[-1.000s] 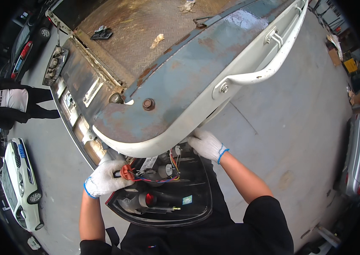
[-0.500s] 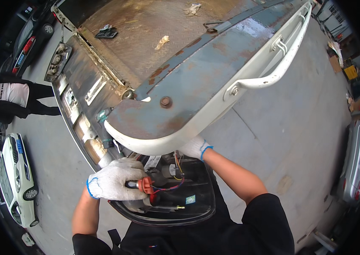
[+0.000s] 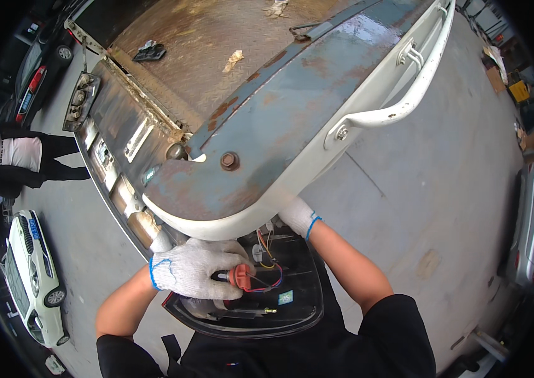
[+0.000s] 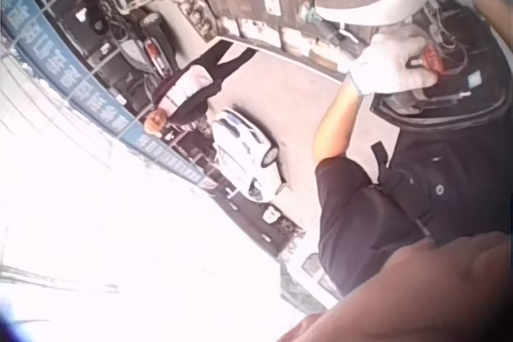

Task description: The person removes a red taillight assembly from the rear of a white van, disconnects the wiring, and places it on the tailgate. They then retrieve a replacement taillight, connect the wiring, and install it into the vehicle. The person repeats this process for the opposite side, handling both taillights and associated wiring throughout.

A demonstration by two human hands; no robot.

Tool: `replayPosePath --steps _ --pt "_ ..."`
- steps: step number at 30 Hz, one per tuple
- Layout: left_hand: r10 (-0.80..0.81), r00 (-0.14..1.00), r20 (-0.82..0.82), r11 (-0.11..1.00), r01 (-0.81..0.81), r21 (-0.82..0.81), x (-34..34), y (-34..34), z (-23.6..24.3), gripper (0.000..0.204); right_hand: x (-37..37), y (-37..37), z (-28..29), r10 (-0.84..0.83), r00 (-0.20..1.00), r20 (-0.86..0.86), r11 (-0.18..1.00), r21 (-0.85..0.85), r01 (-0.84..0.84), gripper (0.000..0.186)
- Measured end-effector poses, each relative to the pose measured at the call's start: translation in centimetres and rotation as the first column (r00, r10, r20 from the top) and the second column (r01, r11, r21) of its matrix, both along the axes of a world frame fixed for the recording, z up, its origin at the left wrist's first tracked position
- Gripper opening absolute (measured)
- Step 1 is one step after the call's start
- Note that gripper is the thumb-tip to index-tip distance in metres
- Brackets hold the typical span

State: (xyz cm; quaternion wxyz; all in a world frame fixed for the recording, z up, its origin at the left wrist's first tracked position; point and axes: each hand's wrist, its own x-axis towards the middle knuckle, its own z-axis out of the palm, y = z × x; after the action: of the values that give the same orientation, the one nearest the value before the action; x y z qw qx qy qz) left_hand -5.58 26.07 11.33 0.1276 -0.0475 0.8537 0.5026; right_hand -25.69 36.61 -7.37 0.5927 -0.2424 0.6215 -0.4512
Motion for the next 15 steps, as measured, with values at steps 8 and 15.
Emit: replayPosePath --steps 8,15 --pt "-0.016 1.000 -0.010 0.999 0.016 0.029 0.1 0.5 -1.1 0.047 -0.3 0.7 -0.9 0.109 0.971 -0.214 0.990 -0.061 -0.124 0.053" --pt "-0.082 0.996 0.027 0.994 0.080 0.069 -0.5 1.0 -1.5 0.052 1.7 -0.6 0.8 0.336 0.597 -0.728 0.899 0.060 -0.433 0.045"
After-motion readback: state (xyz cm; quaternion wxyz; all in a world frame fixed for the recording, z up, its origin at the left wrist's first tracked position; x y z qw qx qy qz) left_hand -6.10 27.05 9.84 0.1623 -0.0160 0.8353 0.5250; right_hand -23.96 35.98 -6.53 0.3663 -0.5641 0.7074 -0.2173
